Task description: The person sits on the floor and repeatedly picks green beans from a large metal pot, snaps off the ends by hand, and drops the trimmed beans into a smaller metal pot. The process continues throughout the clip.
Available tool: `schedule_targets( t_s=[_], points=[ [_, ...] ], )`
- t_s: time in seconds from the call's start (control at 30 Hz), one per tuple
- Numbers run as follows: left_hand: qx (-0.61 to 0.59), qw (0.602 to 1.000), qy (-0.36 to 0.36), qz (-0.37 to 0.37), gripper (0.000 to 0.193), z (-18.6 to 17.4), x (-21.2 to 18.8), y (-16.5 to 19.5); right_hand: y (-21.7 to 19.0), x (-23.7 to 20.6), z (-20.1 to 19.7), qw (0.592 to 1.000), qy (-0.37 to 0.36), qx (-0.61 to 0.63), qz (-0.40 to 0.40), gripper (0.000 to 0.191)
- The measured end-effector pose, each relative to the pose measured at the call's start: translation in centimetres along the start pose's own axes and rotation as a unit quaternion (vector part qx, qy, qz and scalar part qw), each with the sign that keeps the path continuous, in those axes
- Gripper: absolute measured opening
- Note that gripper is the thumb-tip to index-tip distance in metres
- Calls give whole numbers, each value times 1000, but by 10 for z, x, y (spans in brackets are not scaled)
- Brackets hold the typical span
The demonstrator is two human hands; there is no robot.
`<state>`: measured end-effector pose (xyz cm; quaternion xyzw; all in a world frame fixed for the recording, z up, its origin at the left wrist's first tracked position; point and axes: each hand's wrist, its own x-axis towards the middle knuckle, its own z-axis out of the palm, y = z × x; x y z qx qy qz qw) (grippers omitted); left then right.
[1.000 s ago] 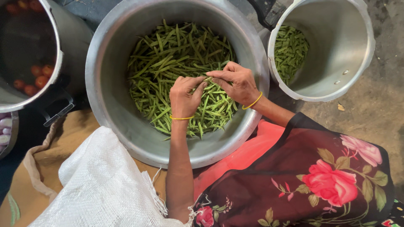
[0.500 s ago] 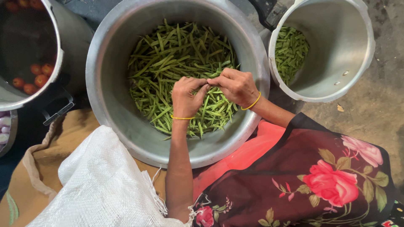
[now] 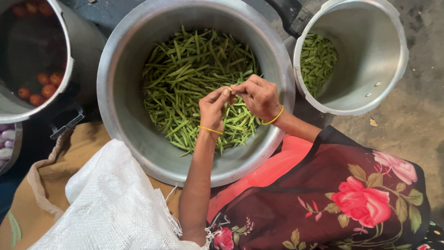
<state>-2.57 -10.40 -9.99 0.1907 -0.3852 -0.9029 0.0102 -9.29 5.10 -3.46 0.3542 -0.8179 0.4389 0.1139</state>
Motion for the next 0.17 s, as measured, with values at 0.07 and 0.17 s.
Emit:
schedule_targets(
  t_s=[0.07, 0.17],
  points=[
    [-31, 998, 48, -16, 19, -7, 6, 6, -1, 1, 0, 1000, -16, 23, 1, 19],
    [-120, 988, 91, 24, 18, -33, 14, 31, -5, -1, 1, 994, -90, 66, -14, 17]
  ],
)
